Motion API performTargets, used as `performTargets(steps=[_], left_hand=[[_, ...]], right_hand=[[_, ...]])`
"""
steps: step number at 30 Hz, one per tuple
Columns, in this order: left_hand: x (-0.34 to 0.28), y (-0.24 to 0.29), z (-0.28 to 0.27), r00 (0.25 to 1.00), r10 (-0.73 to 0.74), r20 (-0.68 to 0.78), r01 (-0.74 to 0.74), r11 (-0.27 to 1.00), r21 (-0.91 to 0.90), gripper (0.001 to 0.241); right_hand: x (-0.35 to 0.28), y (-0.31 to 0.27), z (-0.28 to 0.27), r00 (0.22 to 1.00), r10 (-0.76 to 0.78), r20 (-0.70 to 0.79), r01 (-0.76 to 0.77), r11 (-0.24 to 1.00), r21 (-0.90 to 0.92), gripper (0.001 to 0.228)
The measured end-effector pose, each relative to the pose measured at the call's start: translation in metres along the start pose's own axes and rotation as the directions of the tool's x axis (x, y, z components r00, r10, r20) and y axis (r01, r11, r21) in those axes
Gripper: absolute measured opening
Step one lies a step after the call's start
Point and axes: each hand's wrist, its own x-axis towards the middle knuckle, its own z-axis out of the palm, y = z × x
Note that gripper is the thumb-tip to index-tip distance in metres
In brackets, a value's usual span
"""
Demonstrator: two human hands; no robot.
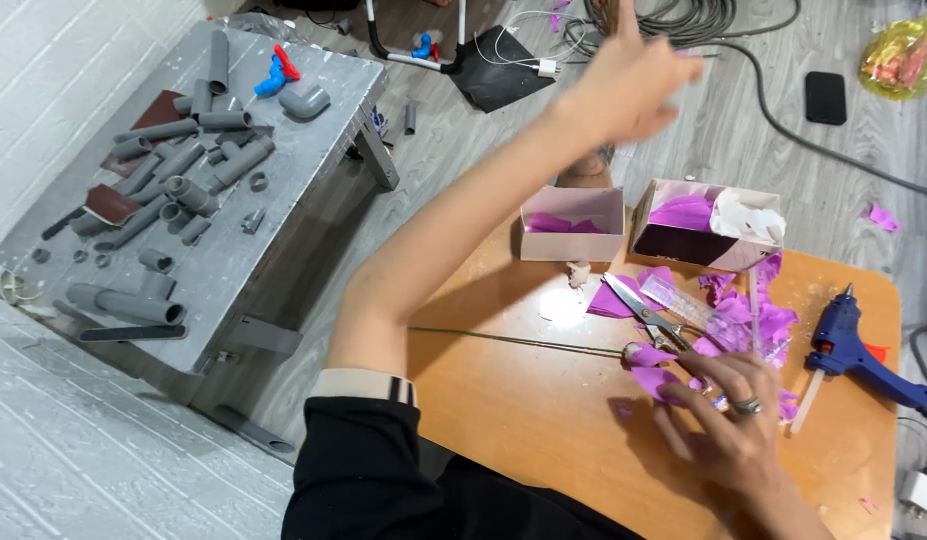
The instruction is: The person is assembling artificial flowers by gluing purple fabric petals onto a wire stem using a hot glue gun.
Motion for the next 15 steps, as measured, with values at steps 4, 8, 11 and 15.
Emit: performTargets(steps=[4,8,11,15], left_hand=[[-0.078,0.042,-0.030,0.974,0.221,0.041,-0.224,0.971,0.082,0.024],[-0.127,0.066,-0.059,0.956,0.286,-0.062,-0.293,0.943,-0.159,0.021],[-0.151,0.078,-0.059,0.908,0.379,-0.180,-0.412,0.888,-0.204,0.023],[-0.183,0.101,-0.049,0.933,0.357,-0.051,-0.360,0.916,-0.175,0.020]], right_hand=[[0.009,-0.010,-0.004,0.987,0.146,-0.072,-0.150,0.987,-0.051,0.008],[0.005,-0.005,-0.001,0.976,0.204,-0.069,-0.208,0.977,-0.045,0.011],[0.002,-0.001,-0.002,0.979,0.175,-0.104,-0.184,0.979,-0.082,0.012],[0.001,0.001,-0.003,0.976,0.189,-0.110,-0.194,0.981,-0.031,0.009]])
